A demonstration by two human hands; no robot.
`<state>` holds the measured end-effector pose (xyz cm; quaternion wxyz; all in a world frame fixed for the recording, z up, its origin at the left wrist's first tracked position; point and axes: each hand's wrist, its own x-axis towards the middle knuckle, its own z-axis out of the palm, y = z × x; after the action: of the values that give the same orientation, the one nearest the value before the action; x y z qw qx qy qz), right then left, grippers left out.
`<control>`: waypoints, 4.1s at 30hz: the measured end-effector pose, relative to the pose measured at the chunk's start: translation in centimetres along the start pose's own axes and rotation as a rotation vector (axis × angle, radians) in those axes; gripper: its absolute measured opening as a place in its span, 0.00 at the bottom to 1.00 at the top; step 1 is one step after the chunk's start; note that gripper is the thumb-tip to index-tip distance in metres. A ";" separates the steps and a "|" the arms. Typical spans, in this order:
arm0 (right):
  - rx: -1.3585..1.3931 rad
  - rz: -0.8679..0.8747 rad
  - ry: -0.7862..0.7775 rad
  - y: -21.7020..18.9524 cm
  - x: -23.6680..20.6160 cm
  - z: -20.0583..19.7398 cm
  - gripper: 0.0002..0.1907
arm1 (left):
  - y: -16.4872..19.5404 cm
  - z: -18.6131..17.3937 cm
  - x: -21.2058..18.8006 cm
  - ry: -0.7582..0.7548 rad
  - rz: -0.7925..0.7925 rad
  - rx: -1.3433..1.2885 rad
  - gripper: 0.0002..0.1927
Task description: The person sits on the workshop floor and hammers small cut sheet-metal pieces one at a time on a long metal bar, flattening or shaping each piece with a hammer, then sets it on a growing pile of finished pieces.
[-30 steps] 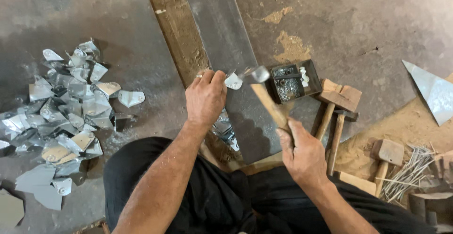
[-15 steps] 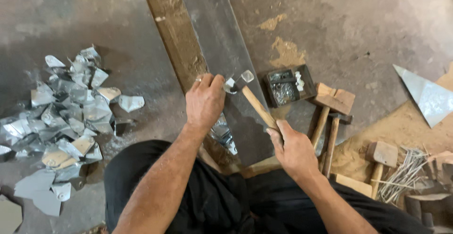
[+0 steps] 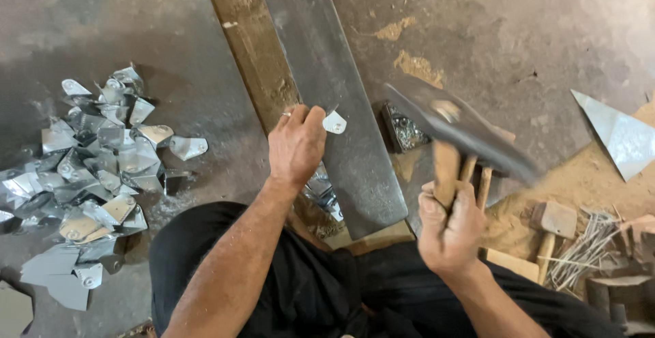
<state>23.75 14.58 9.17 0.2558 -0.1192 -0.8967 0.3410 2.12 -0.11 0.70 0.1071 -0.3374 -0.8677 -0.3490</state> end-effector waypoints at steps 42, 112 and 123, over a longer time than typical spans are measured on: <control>-0.007 0.365 -0.428 3.5 11.3 11.1 0.05 | 0.8 -2.4 4.0 0.066 -0.497 -0.398 0.08; -0.133 0.178 -0.289 0.4 1.0 1.7 0.11 | -0.4 -0.9 0.9 0.087 0.016 -0.044 0.07; 0.221 0.388 -0.296 2.1 1.0 -0.4 0.14 | 0.0 -1.1 0.9 0.036 -0.051 -0.049 0.07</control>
<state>23.21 16.75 8.45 0.0632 -0.2091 -0.8421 0.4930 1.35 -0.43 1.89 0.1055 -0.3112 -0.8651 -0.3790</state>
